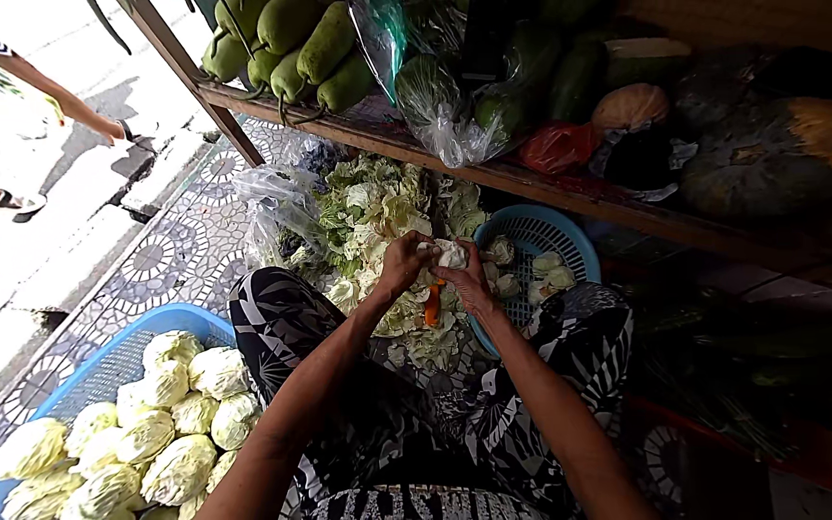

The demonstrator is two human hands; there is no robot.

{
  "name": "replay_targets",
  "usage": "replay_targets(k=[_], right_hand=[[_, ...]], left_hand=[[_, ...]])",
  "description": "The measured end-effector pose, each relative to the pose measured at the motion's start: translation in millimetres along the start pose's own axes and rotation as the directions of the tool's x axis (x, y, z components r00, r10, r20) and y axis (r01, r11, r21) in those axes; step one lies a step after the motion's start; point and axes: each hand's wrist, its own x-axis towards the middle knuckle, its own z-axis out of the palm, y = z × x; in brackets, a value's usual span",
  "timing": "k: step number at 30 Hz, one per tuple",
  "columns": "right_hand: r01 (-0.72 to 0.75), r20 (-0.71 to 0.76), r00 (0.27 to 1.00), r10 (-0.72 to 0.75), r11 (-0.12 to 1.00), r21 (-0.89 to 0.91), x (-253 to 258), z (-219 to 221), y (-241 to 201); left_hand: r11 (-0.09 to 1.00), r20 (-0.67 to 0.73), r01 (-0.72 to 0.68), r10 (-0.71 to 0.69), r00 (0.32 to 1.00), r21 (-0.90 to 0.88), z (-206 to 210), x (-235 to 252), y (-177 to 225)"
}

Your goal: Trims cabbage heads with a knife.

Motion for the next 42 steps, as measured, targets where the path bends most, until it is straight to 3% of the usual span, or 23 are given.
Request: replay_targets(k=[2,6,11,15,18,20,22,25,27,29,31,35,38,42], right_hand=[[0.036,0.016,0.999,-0.036,0.999,0.011,4,-5,1],[0.074,0.108,0.989,-0.1,0.972,0.221,7,-11,5],[-0.092,0.051,0.996,0.078,0.759,0.645,7,-23,-13],[-0.226,0.131,0.974,0.187,0.71,0.667,10,-30,-13],[-0.342,0.246,0.939,0.24,0.709,0.617,8,-22,-5],[-0.388,0.28,0.921,0.271,0.706,0.592,4,-12,-8],[-0.455,0.354,0.884,0.304,0.732,0.507,3,-7,-11],[-0.475,0.396,0.843,0.364,0.849,0.231,20,-10,9],[-0.472,0.173,0.861,0.478,0.878,-0.074,34,-11,45],[-0.497,-0.069,0.858,0.51,0.787,-0.367,44,-9,96],[-0.524,-0.181,0.831,0.526,0.629,-0.575,49,-2,138],[-0.512,-0.244,0.837,0.49,0.543,-0.665,51,16,165],[-0.544,-0.334,0.838,0.432,0.604,-0.583,57,19,179],[-0.488,-0.331,0.871,0.364,0.73,-0.478,65,12,192]], left_hand=[[0.997,-0.051,-0.071,0.072,0.996,0.025,1,1,-1],[0.955,-0.175,-0.188,0.231,0.957,0.231,-2,-4,3],[0.909,-0.272,-0.079,0.204,0.94,0.409,-24,8,1],[0.899,-0.19,-0.046,0.142,0.972,0.436,-25,18,-13],[0.97,0.067,-0.05,0.035,0.997,0.236,-20,6,1],[0.996,0.3,-0.063,0.041,0.953,0.064,-14,6,9],[0.996,0.399,-0.088,0.08,0.913,0.0,-7,11,6],[0.994,0.303,-0.015,0.048,0.952,-0.11,-3,7,-3],[0.944,0.24,0.14,-0.067,0.968,-0.3,0,6,-4],[0.792,0.221,0.286,-0.194,0.956,-0.539,1,12,2],[0.658,0.216,0.366,-0.301,0.929,-0.658,-2,16,8],[0.506,0.201,0.377,-0.368,0.908,-0.776,-9,18,16],[0.436,0.188,0.367,-0.401,0.896,-0.821,-13,18,19],[0.48,0.111,0.337,-0.439,0.892,-0.81,-6,23,26]])
